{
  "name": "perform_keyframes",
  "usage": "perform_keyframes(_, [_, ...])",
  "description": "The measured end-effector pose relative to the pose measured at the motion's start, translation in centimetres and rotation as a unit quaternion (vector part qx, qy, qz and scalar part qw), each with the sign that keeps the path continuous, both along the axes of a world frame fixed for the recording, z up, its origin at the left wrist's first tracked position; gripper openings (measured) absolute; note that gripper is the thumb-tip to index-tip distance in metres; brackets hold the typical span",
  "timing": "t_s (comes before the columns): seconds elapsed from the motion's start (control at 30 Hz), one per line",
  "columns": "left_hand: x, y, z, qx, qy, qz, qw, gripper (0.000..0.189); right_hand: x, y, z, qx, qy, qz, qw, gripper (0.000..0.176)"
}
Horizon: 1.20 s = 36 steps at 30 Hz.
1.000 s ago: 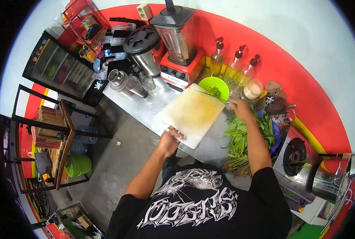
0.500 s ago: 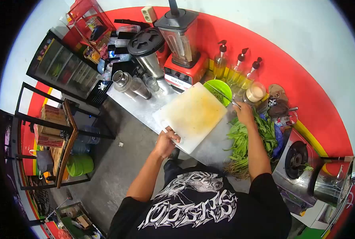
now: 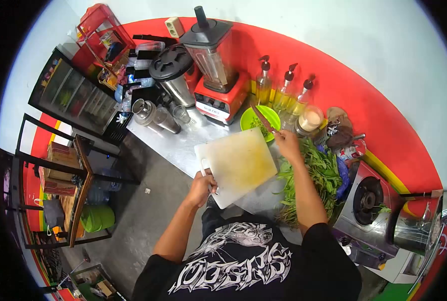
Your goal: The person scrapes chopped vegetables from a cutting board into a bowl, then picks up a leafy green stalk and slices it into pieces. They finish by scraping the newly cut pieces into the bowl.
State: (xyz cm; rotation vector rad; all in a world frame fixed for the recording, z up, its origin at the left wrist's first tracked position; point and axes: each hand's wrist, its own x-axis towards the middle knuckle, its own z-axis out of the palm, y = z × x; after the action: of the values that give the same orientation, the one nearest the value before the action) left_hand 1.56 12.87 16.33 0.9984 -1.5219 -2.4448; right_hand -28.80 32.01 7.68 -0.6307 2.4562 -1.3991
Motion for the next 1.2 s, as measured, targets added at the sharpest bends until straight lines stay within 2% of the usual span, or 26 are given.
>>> perform_keyframes(0.03, [-0.1,0.1,-0.3,-0.003,0.005,-0.006,1.0,0.024,0.6,-0.4,0.9,-0.011,-0.033,-0.013,0.999,0.029])
perform_keyframes(0.13, [-0.4,0.5,0.0,-0.015,0.004,-0.014,1.0,0.023,1.6,-1.2,2.0,-0.01,-0.036,-0.04,0.998,0.027])
perform_keyframes(0.27, [-1.2,0.9,1.6,-0.023,-0.002,-0.029,0.999,0.024,1.0,-2.1,-1.9,-0.03,0.031,-0.04,0.998,0.028])
perform_keyframes(0.3, [-1.3,1.0,1.8,-0.038,-0.005,-0.032,0.999,0.02,1.3,-2.3,-1.8,-0.007,0.072,-0.05,0.996,0.027])
perform_keyframes(0.37, [-1.6,1.3,1.9,-0.043,-0.006,-0.029,0.999,0.018,2.3,-2.5,0.5,-0.01,0.05,-0.052,0.997,0.026])
perform_keyframes(0.47, [-1.6,1.5,1.1,-0.052,0.006,-0.021,0.998,0.028,2.8,-2.4,1.2,-0.011,0.032,-0.057,0.998,0.024])
perform_keyframes(0.53, [-1.7,1.5,1.0,-0.047,0.028,-0.018,0.998,0.027,3.1,-2.1,1.1,-0.027,0.091,-0.049,0.994,0.021])
perform_keyframes(0.67, [-2.5,1.7,1.0,-0.023,0.037,0.009,0.999,0.028,4.3,-1.0,1.2,0.009,0.039,-0.062,0.997,0.02])
perform_keyframes(0.73, [-2.7,1.7,1.2,-0.035,0.018,0.012,0.999,0.027,5.2,-0.1,2.3,0.003,0.051,-0.059,0.997,0.019])
perform_keyframes(0.8, [-3.2,1.7,1.7,-0.045,0.006,0.016,0.999,0.027,6.1,0.7,3.5,0.001,-0.017,-0.052,0.999,0.017])
perform_keyframes(0.93, [-3.1,0.4,1.3,0.024,0.038,0.04,0.998,0.025,7.4,2.5,3.3,-0.041,0.014,-0.031,0.999,0.018])
perform_keyframes(0.97, [-3.3,0.2,1.5,0.025,0.037,0.042,0.998,0.025,7.8,3.2,3.8,-0.012,0.007,-0.02,1.0,0.015])
perform_keyframes(1.2, [-3.6,-0.7,1.9,0.026,0.035,0.067,0.997,0.023,10.6,5.4,5.0,-0.03,0.012,0.007,0.999,0.019])
